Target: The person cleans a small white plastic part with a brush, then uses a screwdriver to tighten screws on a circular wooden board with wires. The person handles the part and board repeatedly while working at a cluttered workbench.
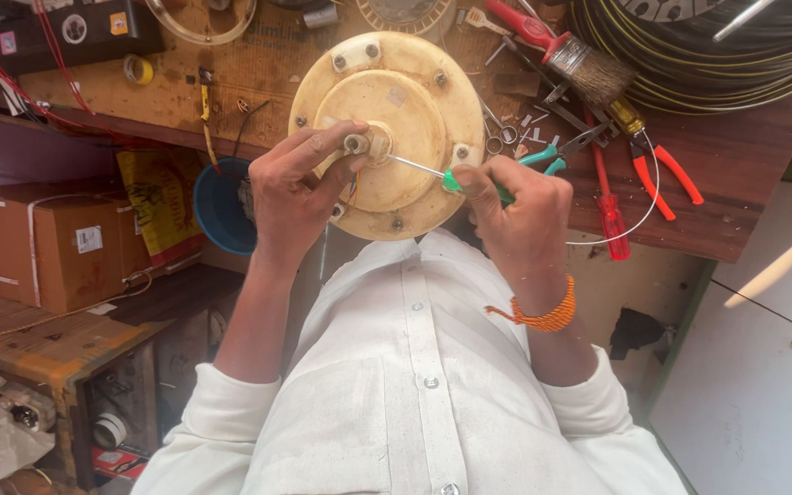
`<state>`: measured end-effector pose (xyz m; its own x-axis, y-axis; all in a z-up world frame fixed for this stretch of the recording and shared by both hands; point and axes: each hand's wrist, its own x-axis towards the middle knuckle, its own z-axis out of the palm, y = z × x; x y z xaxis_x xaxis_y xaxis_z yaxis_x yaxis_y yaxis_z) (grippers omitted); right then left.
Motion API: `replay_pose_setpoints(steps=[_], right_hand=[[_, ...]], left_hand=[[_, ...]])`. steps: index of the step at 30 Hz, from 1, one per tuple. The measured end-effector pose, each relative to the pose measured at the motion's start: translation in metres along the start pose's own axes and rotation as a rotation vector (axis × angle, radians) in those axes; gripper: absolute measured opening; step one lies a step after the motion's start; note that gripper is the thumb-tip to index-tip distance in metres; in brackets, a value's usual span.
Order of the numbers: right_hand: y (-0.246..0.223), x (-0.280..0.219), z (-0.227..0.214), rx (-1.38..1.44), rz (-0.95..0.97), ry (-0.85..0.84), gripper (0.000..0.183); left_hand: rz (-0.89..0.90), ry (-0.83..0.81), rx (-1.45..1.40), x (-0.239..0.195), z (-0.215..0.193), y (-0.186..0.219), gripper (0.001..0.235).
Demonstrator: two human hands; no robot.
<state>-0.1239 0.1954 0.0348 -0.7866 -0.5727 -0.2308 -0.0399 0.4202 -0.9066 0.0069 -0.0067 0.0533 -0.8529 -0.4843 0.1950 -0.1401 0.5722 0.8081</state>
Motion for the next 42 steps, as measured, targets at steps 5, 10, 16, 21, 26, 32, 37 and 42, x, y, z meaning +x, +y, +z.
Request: replay_pose_setpoints(steps=[5, 10, 16, 21, 26, 32, 37, 42], right_hand=[[-0.017, 0.001, -0.012, -0.139, -0.395, 0.028, 0.025], [-0.023, 0.005, -0.017, -0.159, -0.498, -0.077, 0.031], [-0.011, -0.001, -0.005, -0.285, -0.412, -0.03, 0.021], [-0.01, -0.013, 0.017, -0.084, -0.278, -0.038, 0.026], [-0.02, -0.018, 0.027, 0.068, -0.177, -0.036, 0.02], [-0.026, -0.021, 0.04, -0.075, -0.429, -0.013, 0.01], [-0.019, -0.015, 0.07, -0.113, -0.629, 0.066, 0.028], [-0.011, -0.004, 0.082, -0.184, -0.664, 0.189, 0.03]], left_hand=[[-0.039, 0.04, 0.032, -0.002, 0.005, 0.001, 0.032], [0.044, 0.086, 0.039, -0.01, 0.011, -0.004, 0.031], [-0.175, -0.015, -0.281, -0.02, -0.008, -0.011, 0.029], [0.239, 0.09, 0.133, -0.037, -0.009, 0.006, 0.044], [0.216, 0.194, 0.306, -0.037, 0.01, 0.013, 0.031], [-0.012, 0.201, -0.042, -0.027, 0.01, -0.006, 0.013], [-0.258, 0.056, -0.496, -0.024, -0.002, -0.019, 0.033], [-0.348, 0.007, -0.726, -0.026, 0.004, -0.028, 0.03]])
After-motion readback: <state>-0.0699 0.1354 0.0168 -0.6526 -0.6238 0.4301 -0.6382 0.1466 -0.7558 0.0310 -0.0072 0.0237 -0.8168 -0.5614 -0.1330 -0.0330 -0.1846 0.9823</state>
